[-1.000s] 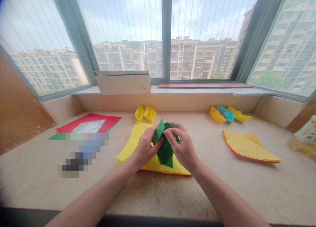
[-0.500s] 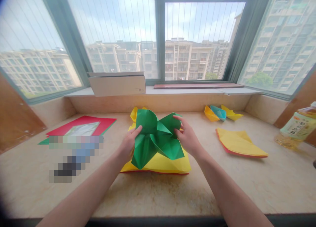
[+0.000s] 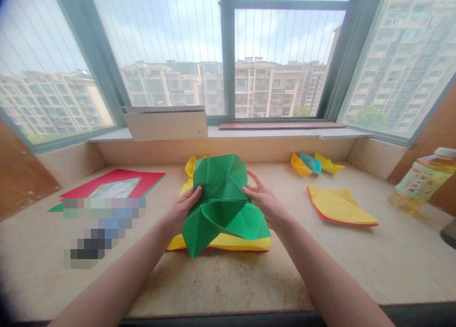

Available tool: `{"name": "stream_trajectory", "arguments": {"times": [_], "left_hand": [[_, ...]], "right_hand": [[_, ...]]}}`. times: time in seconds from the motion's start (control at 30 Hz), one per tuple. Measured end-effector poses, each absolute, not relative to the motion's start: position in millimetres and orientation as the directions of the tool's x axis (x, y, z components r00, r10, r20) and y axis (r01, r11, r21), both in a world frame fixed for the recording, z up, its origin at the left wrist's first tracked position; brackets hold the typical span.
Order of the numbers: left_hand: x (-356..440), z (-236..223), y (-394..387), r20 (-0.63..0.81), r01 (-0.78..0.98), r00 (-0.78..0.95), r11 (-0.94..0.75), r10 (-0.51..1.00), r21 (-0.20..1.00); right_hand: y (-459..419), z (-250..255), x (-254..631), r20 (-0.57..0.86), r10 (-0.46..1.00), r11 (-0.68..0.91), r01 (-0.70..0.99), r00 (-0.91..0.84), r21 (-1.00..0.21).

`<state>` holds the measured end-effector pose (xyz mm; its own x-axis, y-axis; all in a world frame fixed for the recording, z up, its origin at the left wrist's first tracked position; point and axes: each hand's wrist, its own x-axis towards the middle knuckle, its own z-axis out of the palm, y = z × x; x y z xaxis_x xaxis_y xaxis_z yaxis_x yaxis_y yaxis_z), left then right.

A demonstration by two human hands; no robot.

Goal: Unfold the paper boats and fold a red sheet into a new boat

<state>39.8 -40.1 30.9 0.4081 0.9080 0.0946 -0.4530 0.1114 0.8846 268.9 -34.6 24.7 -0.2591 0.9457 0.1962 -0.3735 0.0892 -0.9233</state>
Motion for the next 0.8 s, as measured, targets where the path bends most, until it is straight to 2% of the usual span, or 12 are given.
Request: {"name": "stream_trajectory", "arguments": {"times": [0.13, 0.23, 0.43, 0.63, 0.8], "left_hand": [[45, 23, -41, 0.05, -0.364, 0.476, 0.145, 0.878, 0.92], [46, 22, -36, 0.069, -0.317, 0.417, 0.074, 0.906, 0.945], [39, 25, -23, 0.108, -0.291, 0.173, -0.054, 0.979, 0.955], [39, 26, -21, 0.11, -0.263, 0.162, -0.065, 0.981, 0.963], [35, 33, -22, 0.108, -0.342, 0.151, -0.05, 0.983, 0.938]], "right_hand": [[-43, 20, 252, 0.098, 0.892, -0.083, -0.372, -0.441, -0.924], [-46, 22, 251, 0.064, 0.885, -0.146, -0.405, -0.46, -0.903], [-45, 32, 258, 0.135, 0.946, -0.039, -0.518, -0.295, -0.855], [-49, 38, 255, 0.174, 0.956, 0.018, -0.546, -0.236, -0.838], [-50, 42, 256, 0.208, 0.971, 0.098, -0.6, -0.116, -0.794]]}}
